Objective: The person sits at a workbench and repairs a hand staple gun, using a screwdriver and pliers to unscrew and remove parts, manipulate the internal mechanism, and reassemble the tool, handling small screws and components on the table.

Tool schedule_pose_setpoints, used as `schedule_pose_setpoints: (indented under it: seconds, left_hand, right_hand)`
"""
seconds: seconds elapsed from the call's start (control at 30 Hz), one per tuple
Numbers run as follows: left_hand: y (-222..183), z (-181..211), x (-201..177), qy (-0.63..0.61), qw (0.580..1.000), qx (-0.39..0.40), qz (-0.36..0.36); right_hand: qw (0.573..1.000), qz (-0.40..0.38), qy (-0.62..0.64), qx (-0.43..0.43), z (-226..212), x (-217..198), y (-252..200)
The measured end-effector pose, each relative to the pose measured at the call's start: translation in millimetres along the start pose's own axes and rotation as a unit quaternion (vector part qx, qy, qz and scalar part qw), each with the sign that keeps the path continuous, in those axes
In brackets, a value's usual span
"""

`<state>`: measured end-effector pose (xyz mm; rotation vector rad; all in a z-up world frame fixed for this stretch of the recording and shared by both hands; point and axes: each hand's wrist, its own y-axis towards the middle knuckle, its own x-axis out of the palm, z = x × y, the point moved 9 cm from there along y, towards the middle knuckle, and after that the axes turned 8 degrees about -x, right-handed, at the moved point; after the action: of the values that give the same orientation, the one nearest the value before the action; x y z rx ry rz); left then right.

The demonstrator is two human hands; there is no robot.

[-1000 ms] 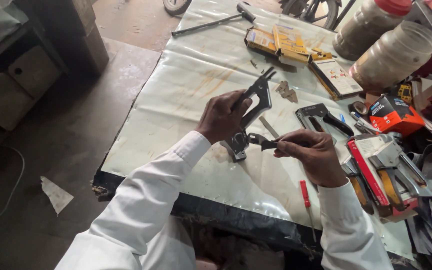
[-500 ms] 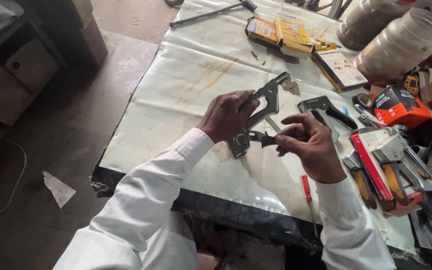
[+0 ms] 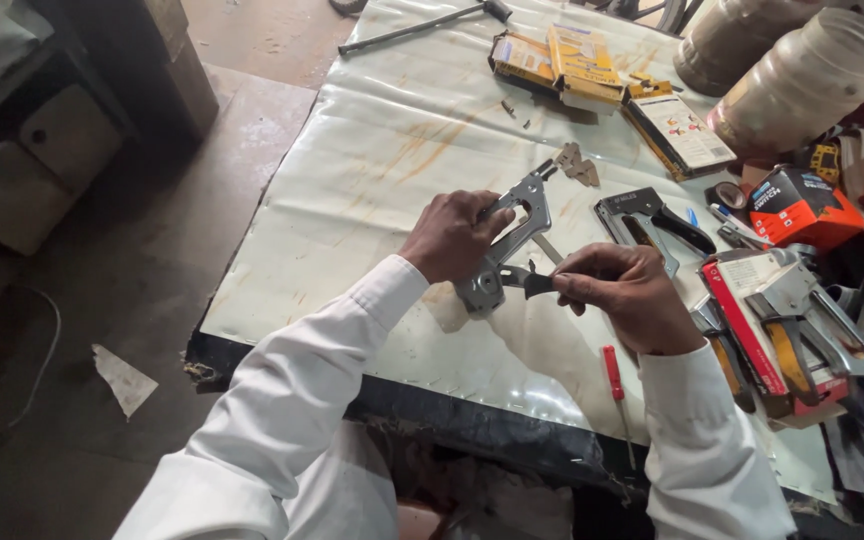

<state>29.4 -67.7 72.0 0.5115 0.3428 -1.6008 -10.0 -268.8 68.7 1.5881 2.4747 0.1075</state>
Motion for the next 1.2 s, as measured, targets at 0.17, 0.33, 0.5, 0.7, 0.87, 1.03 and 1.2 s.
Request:
schedule_pose_setpoints:
  seconds: [0.17, 0.33, 0.5, 0.7, 0.87, 1.03, 1.2]
  left_hand:
    - [-0.6, -2.6, -2.2, 0.003, 0.999, 0.004, 0.046]
    - [-2.1, 1.5, -9.7, -0.015, 0.998, -0.003, 0.055]
    - [-3.9, 2.9, 15.8, 0.008, 0.999, 0.026, -0.023]
    - [1.2, -12.9, 18.1, -0.091, 0.994, -0.058, -0.034]
    - [2.7, -27.7, 44.1, -0.219, 0.966, -0.117, -0.068]
    - [11.4, -49.8, 76.7, -0.367, 0.906, -0.177, -0.119]
    - [10.8, -58.3, 74.8, -0.436, 0.856, -0.249, -0.124]
  right_hand:
    - [1.0, -0.016, -0.015, 0.009, 0.6, 7.9, 1.4]
    - [0.999, -0.043, 0.006, 0.019, 2.9, 11.5, 1.4]
    - [0.999, -0.028, -0.021, 0.041, 10.7, 17.6, 5.0]
    - [0.976, 0.128, 0.166, -0.06, 0.1, 7.6, 12.0]
    - [0.966, 0.196, 0.154, -0.06, 15.7, 0.7, 16.3]
    - [0.964, 0.203, 0.156, -0.064, 9.8, 5.4, 21.7]
    - [0.971, 0.23, 0.057, -0.045, 13.7, -4.2, 20.5]
